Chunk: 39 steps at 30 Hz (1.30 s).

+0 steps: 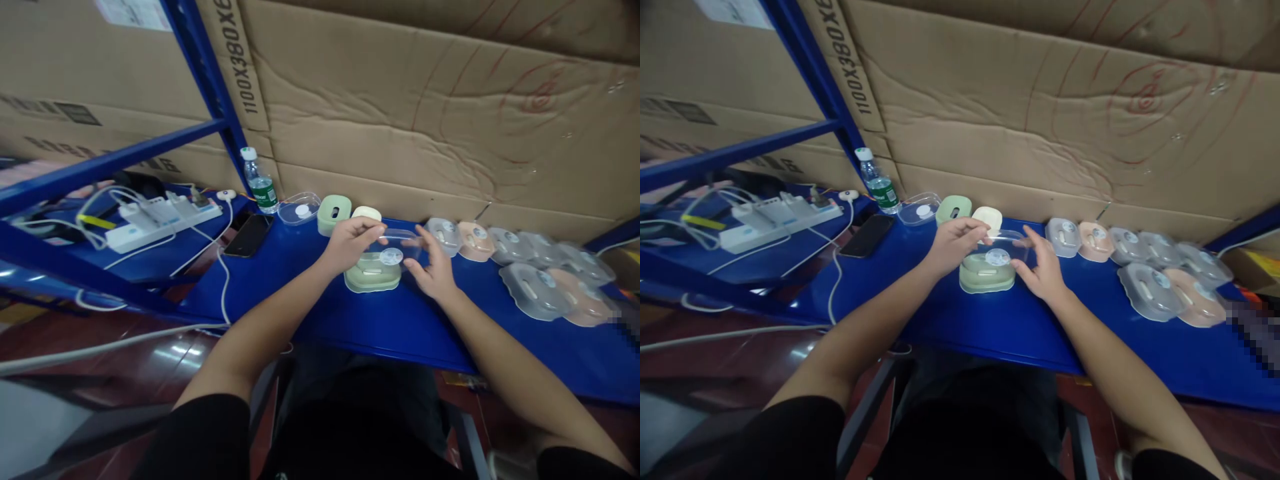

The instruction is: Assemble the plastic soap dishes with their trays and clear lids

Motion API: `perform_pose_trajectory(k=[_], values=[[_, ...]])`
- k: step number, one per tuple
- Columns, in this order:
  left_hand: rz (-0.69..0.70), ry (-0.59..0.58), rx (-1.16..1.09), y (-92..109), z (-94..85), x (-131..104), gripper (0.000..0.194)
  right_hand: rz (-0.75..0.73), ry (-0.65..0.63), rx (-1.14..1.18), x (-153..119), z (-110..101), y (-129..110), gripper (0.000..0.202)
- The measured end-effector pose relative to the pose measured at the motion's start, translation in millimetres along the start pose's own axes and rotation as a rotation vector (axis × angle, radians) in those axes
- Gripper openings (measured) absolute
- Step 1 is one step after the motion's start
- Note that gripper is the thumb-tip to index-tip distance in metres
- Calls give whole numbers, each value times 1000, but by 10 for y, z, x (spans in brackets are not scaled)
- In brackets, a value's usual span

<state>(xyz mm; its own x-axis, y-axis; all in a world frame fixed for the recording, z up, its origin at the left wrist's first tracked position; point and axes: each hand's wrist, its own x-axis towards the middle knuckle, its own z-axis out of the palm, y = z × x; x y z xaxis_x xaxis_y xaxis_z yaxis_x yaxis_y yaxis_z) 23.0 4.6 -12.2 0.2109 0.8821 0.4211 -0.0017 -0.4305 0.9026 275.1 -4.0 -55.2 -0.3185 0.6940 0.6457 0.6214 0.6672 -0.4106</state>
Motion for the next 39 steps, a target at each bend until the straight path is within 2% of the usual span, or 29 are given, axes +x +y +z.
perform_pose_trajectory(k=[4, 7, 10, 13, 15, 17, 19, 23, 27, 29, 33, 39], values=[[-187, 0, -114, -102, -61, 86, 27, -97, -121, -59, 23, 9, -79, 126], [-222, -50, -38, -163, -114, 122, 30, -103, -215, -93, 44, 12, -99, 126], [-126, -147, 215, -152, -157, 119, 38, -55, -304, -67, 45, 22, -36, 126], [10, -218, 625, -109, -185, 68, 44, -11, -399, 3, 24, 62, 80, 128], [43, -250, 871, -119, -193, 29, 49, 7, -453, 25, 3, 108, 158, 129], [49, -299, 1025, -171, -194, 6, 52, 19, -513, 23, -19, 156, 223, 128], [46, -351, 1084, -238, -191, 2, 51, 26, -555, 14, -38, 191, 262, 125], [-41, -436, 1089, -254, -188, 18, 53, 2, -532, 18, -48, 210, 229, 122], [-268, -407, 1191, -115, -211, 33, 62, -60, -452, 47, -26, 214, 99, 109], [-330, -430, 1190, -68, -232, 46, 65, -104, -416, 57, -15, 224, 58, 104], [-279, -501, 1112, -101, -245, 71, 65, -159, -355, 54, -7, 223, 66, 91], [-204, -487, 1001, -243, -232, 86, 60, -149, -327, 19, 10, 146, 82, 80]])
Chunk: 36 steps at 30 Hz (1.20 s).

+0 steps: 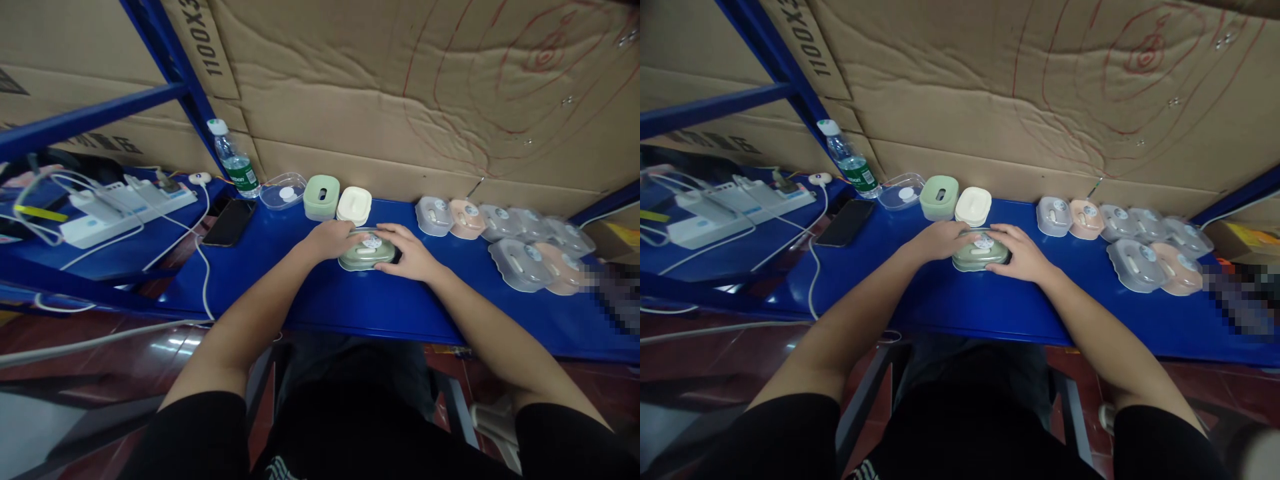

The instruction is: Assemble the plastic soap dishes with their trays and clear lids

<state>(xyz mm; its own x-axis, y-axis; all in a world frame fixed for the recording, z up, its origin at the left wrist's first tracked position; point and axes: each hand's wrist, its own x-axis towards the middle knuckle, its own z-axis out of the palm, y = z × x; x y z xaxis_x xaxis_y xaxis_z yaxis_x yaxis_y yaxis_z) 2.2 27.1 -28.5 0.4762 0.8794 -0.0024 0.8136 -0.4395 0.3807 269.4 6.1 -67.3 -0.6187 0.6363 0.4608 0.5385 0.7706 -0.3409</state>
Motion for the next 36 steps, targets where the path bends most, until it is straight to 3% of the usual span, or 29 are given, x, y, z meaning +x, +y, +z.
perform_pose_trajectory(k=[4, 10, 16, 21, 31, 36], values=[[10, 6, -66, -22, -9, 17, 57, 14, 12, -33, 3, -25, -10, 77], [-12, 15, -52, 27, -21, 3, 53, 58, -89, 27, -10, 3, 21, 101], [47, 62, -29, 69, 89, 39, 55, 5, -116, -155, 10, -72, -26, 86], [61, 60, -87, 59, 128, 65, 43, -17, -188, -242, 36, -130, -100, 76], [21, 218, -128, 112, 1, -6, 47, 21, -44, -194, 24, -92, -42, 90], [7, 204, -144, 137, 22, 2, 48, 34, -97, -147, 32, -160, -58, 102]])
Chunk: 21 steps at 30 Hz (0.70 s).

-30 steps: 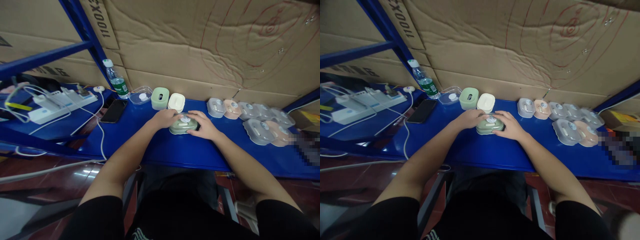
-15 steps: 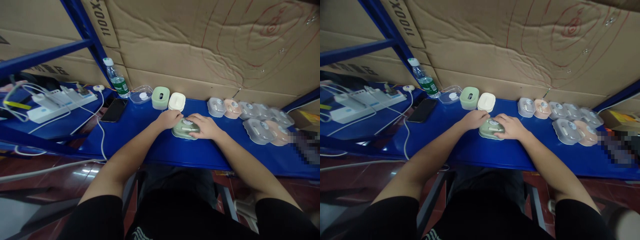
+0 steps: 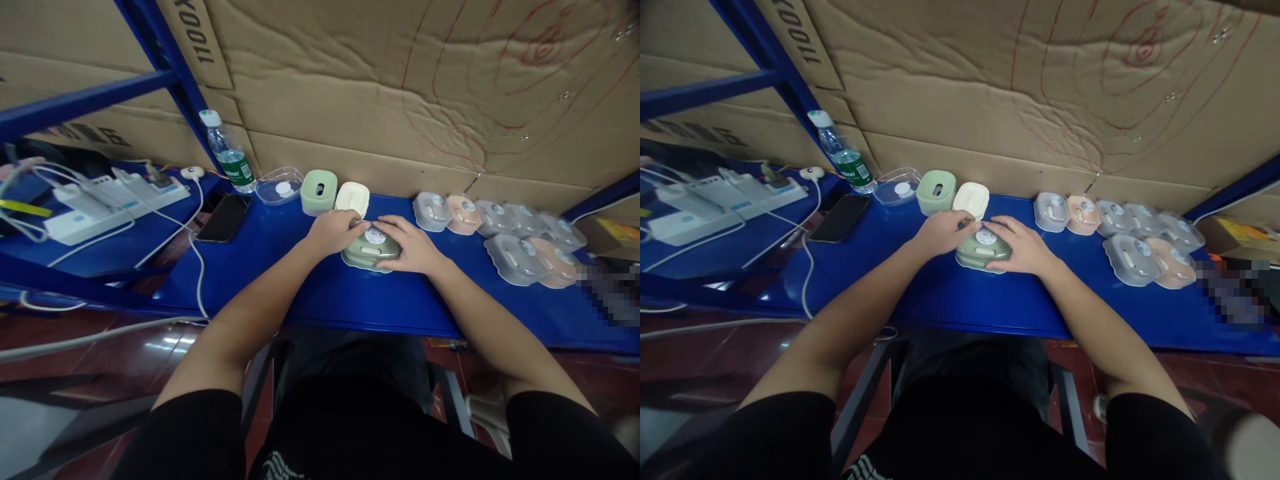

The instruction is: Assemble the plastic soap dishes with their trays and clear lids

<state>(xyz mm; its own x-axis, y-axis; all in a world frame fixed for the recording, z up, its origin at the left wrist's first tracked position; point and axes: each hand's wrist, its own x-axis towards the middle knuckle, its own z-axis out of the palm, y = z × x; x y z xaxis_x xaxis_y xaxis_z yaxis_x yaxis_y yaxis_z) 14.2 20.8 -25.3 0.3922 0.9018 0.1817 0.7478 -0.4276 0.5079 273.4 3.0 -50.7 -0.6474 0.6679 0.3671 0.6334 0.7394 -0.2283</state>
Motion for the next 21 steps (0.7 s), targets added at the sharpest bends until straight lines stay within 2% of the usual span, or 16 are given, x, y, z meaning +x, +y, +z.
perform_pose_trajectory(k=[4, 8, 13, 21], values=[[18, -33, 18, 8, 42, -8, 47, 5, -88, 20, -5, -55, -25, 111], [14, -48, 36, 8, 71, -13, 45, -19, -146, -10, -2, -57, -42, 103], [15, -21, 90, -3, 81, -8, 45, -34, -149, -61, 6, -15, -30, 96], [-11, -16, 95, -15, 130, 7, 50, 9, -129, -103, 15, 10, -41, 104]])
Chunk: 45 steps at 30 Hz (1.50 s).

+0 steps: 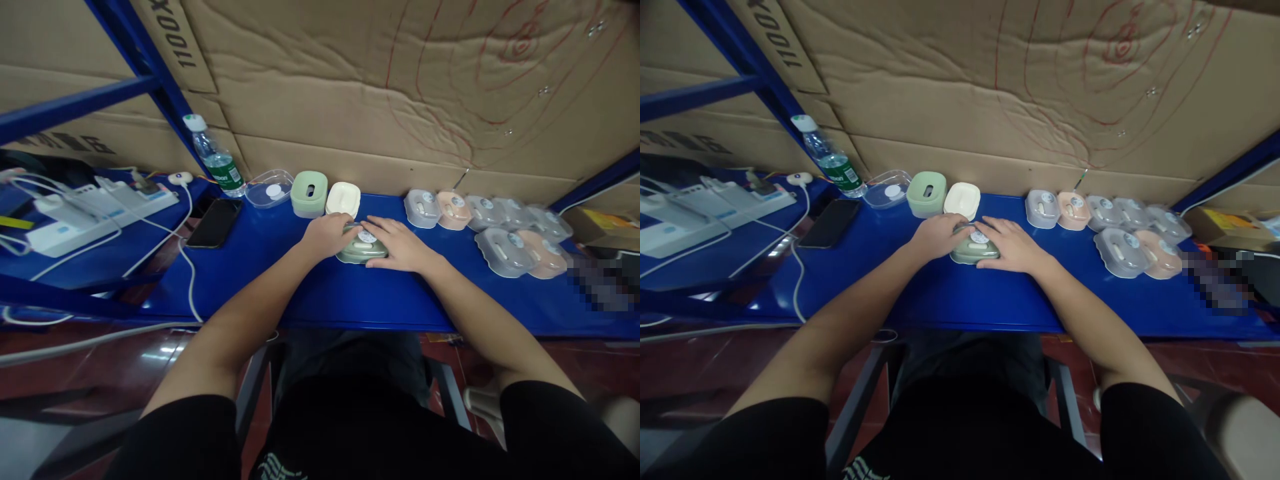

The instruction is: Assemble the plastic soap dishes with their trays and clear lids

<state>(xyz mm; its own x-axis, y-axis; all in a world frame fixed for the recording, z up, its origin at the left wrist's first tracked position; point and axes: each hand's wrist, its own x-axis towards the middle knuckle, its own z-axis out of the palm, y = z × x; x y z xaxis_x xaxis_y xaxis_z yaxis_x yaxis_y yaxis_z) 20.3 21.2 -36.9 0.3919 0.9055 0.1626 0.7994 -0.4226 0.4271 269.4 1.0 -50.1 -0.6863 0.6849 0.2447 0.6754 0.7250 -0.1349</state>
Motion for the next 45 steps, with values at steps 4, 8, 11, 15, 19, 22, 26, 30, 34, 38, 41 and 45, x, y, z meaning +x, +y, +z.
perform_pose_trajectory(k=[4, 8, 11, 15, 19, 22, 26, 30, 34, 38, 41, 45], values=[[-25, 12, -81, -8, -10, 4, 58, -56, 47, 35, -16, -85, -54, 108], [-70, 125, -199, -56, -129, 5, 61, -136, 16, 103, -46, -221, -58, 83], [-92, 234, -204, -106, -236, 12, 60, -36, -22, -53, -113, -374, -48, 61], [-109, 238, -132, -130, -290, 22, 54, 155, 21, -232, -200, -479, -77, 55], [-83, 190, -100, -133, -257, 27, 47, 90, 1, -163, -155, -312, -136, 64], [-62, 184, -63, -178, -232, 44, 45, 85, -50, -133, -109, -192, -98, 63], [-52, 171, -4, -263, -211, 82, 45, 194, -118, -162, -219, -250, 174, 56], [-18, 101, 9, -285, -138, 95, 48, 368, -94, -248, -376, -387, 408, 54], [91, 9, 32, -274, 3, 91, 57, 410, 60, -131, -264, -324, 190, 57], [147, -115, 94, -286, 75, 94, 63, 368, 198, 204, -47, -72, -67, 45], [156, -98, 99, -304, 46, 105, 61, 367, 287, 297, -26, 33, 113, 38], [117, -115, 151, -316, 4, 127, 57, 361, 470, 211, -191, -50, 669, 37]])
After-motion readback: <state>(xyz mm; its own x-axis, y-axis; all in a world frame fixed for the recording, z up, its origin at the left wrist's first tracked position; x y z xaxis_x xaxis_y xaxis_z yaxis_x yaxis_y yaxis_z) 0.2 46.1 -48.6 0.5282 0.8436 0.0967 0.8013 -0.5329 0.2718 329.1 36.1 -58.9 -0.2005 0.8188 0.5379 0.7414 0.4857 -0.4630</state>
